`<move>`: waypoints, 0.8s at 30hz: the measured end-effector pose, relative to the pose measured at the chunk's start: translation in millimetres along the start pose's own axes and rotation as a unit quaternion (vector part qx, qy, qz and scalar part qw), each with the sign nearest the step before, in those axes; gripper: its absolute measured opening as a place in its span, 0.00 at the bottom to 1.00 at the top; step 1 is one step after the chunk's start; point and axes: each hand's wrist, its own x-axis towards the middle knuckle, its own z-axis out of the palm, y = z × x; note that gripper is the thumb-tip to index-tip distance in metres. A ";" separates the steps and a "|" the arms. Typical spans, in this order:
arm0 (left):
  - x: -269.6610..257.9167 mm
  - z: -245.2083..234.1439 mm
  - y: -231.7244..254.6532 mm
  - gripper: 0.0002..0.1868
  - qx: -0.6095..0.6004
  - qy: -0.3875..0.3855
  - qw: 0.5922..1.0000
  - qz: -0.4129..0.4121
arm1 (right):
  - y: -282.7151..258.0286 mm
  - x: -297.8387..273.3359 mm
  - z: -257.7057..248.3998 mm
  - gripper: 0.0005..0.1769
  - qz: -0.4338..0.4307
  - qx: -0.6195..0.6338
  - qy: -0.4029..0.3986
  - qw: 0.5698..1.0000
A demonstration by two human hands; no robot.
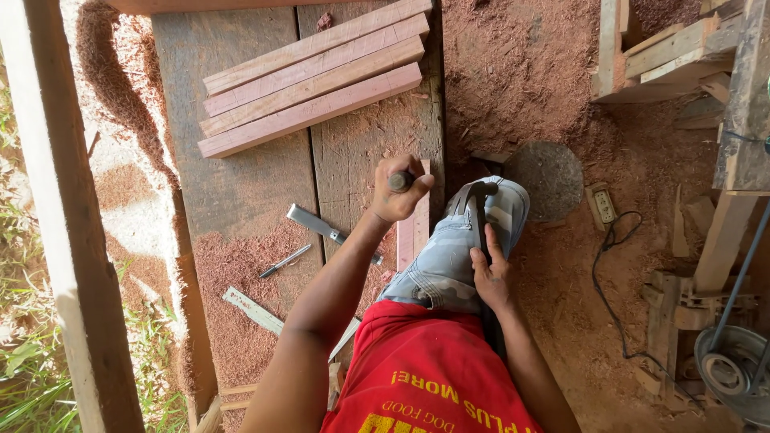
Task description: Shaping and cleaning out mortise holes in wooden furniture components using a hammer and a metal punch tool.
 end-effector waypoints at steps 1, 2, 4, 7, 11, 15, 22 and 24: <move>2.6 1.3 0.8 0.15 0.000 0.000 1.000 0.001 | 0.6 0.9 0.3 0.35 0.000 0.000 0.000 1.000; 5.1 2.5 1.7 0.15 -0.017 -0.019 1.000 0.004 | 1.3 1.9 0.7 0.35 0.002 0.003 0.000 1.000; 6.0 3.3 3.3 0.15 -0.033 -0.036 0.999 0.007 | 2.8 1.6 1.0 0.35 0.004 0.006 -0.002 1.000; 1.3 0.7 1.1 0.15 -0.048 -0.051 0.998 0.009 | 4.1 1.0 1.1 0.35 0.002 0.016 0.001 1.000; -17.5 -8.3 -11.6 0.17 -0.036 -0.010 0.999 -0.002 | 2.6 1.5 0.7 0.35 0.008 0.017 -0.001 1.000; -28.7 -17.6 -12.9 0.16 -0.103 0.042 0.994 0.001 | -1.1 2.2 -1.5 0.36 0.027 0.020 -0.014 0.999; -29.5 -18.0 -17.6 0.17 -0.131 0.015 0.991 0.010 | 3.8 2.4 -1.4 0.36 0.015 0.019 -0.009 1.000; -28.3 -14.0 -17.9 0.17 -0.166 0.006 0.986 0.004 | 5.2 0.9 -2.1 0.36 0.011 0.033 -0.012 0.999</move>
